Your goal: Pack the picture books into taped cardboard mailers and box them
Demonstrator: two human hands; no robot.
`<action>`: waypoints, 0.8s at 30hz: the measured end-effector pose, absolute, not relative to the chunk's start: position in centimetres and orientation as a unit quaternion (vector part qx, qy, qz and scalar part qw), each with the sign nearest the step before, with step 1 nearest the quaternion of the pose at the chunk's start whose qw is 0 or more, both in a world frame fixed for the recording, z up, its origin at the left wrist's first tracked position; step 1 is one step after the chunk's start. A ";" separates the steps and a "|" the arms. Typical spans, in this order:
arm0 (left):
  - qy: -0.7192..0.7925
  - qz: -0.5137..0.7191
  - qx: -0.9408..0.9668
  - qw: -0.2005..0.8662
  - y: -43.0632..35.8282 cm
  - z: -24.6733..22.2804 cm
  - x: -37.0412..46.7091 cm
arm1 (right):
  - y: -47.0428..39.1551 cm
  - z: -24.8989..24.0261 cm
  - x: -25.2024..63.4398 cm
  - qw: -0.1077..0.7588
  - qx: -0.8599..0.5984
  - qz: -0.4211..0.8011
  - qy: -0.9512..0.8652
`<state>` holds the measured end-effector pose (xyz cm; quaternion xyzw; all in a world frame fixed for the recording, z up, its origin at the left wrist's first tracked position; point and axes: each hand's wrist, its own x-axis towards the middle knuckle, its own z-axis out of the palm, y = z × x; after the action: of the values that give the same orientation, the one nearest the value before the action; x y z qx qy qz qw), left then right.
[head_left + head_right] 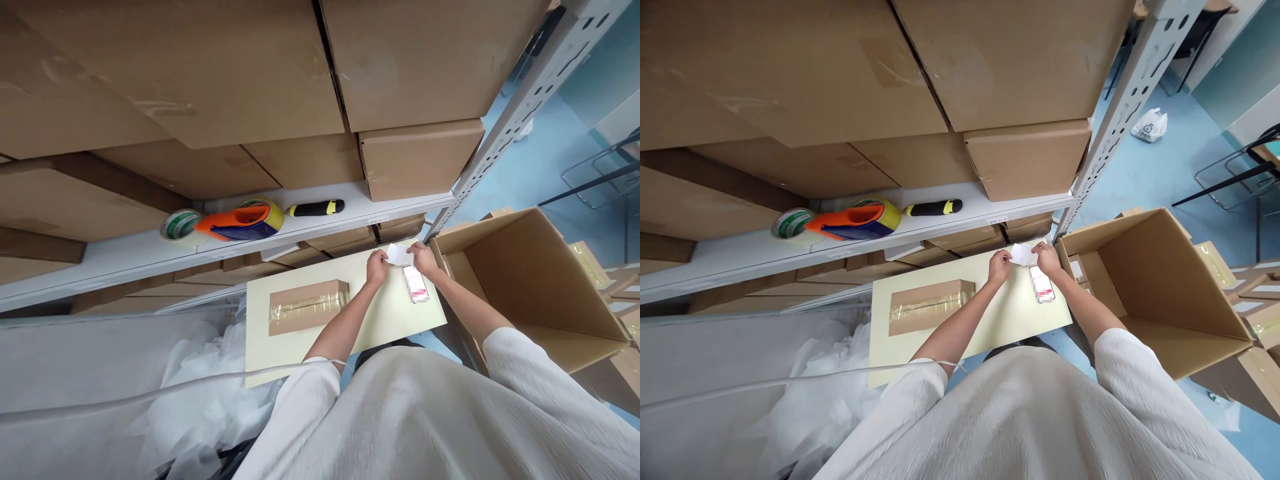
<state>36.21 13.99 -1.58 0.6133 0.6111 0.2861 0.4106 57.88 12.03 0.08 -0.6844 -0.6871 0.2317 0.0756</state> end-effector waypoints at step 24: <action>0.712 0.374 0.404 0.437 12.6 2.4 27.6 | 10.6 0.2 56.8 -0.001 -0.674 0.250 -0.695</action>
<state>27.58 12.62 2.40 0.4036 0.7117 0.3740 0.4366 56.78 10.56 0.15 -0.6742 -0.6951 0.2498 -0.0011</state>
